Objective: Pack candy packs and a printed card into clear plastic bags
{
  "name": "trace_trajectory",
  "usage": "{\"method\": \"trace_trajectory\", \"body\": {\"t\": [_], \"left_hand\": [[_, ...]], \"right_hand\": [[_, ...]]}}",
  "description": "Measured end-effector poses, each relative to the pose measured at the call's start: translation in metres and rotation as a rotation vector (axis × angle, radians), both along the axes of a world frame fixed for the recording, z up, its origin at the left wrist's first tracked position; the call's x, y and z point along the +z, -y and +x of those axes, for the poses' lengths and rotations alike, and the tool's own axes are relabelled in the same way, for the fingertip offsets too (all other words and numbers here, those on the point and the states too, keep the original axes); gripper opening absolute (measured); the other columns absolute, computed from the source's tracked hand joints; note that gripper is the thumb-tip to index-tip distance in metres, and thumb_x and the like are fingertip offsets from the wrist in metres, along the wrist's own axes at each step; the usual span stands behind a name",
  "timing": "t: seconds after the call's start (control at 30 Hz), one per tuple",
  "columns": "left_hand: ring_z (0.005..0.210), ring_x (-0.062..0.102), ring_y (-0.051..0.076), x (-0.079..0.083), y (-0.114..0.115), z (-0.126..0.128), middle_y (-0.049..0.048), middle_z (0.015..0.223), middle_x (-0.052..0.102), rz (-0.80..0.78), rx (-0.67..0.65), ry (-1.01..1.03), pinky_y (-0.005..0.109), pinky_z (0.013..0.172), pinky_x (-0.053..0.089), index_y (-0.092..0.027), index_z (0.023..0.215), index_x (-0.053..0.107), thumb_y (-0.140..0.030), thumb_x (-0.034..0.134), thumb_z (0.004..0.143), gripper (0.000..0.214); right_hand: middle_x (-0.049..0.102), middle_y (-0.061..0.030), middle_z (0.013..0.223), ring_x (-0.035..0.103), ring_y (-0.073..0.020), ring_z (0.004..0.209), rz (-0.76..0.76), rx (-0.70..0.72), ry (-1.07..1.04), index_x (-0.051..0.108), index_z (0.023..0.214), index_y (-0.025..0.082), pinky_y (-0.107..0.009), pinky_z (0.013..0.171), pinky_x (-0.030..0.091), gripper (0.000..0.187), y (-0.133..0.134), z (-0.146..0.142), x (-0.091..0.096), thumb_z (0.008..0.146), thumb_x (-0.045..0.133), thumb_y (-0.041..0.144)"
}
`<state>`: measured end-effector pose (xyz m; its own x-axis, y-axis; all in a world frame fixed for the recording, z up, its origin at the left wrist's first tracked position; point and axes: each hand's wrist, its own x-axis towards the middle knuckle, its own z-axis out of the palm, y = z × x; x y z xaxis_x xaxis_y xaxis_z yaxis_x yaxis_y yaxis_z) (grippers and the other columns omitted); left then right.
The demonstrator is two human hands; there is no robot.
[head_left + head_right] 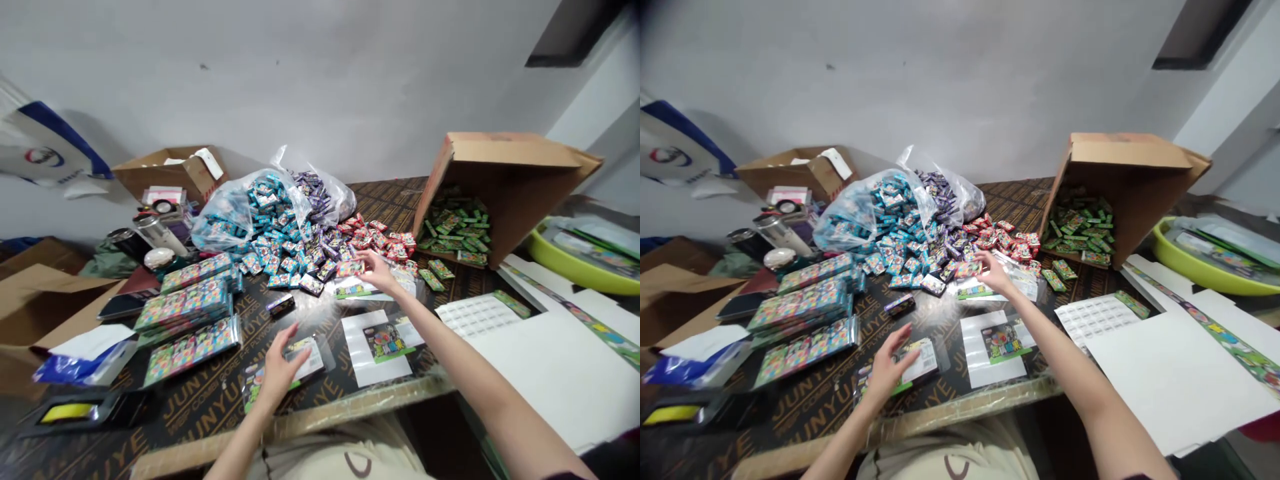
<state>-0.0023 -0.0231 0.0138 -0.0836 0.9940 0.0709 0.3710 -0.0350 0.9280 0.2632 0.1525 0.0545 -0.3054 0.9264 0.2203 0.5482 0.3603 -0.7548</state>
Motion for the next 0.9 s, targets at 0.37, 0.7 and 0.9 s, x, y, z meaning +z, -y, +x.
{"method": "trace_trajectory", "body": {"t": [0.37,0.7,0.9], "left_hand": [[0.054,0.057,0.011,0.013,-0.007,0.039,0.0036,0.063,0.064,-0.453,-0.045,0.631,0.023,0.058,0.045,-0.01,0.07,0.065,-0.039,0.069,0.061,0.031],[0.107,0.049,0.029,-0.011,0.003,0.0,0.0123,0.116,0.056,-0.08,-0.198,-0.221,0.046,0.094,0.033,-0.018,0.122,0.048,-0.046,0.071,0.054,0.077],[0.11,0.045,0.027,-0.028,0.011,-0.023,0.0091,0.117,0.051,0.075,-0.319,-0.686,0.046,0.1,0.024,-0.021,0.137,0.02,-0.033,0.072,0.052,0.1]], "right_hand": [[0.031,-0.0094,0.137,0.032,-0.0251,0.124,-0.025,0.404,-0.189,0.027,0.131,0.023,-0.041,0.1,0.028,0.079,0.123,-0.043,-0.011,0.064,0.067,0.031],[0.053,-0.0072,0.114,0.047,-0.0262,0.107,0.228,0.166,0.023,0.04,0.121,0.023,-0.04,0.092,0.032,0.071,0.133,-0.049,-0.04,0.056,0.068,0.029],[0.053,-0.0106,0.117,0.048,-0.0271,0.105,0.212,0.26,0.155,0.036,0.126,0.021,-0.041,0.09,0.031,0.078,0.131,-0.042,-0.057,0.06,0.07,0.043]]}}
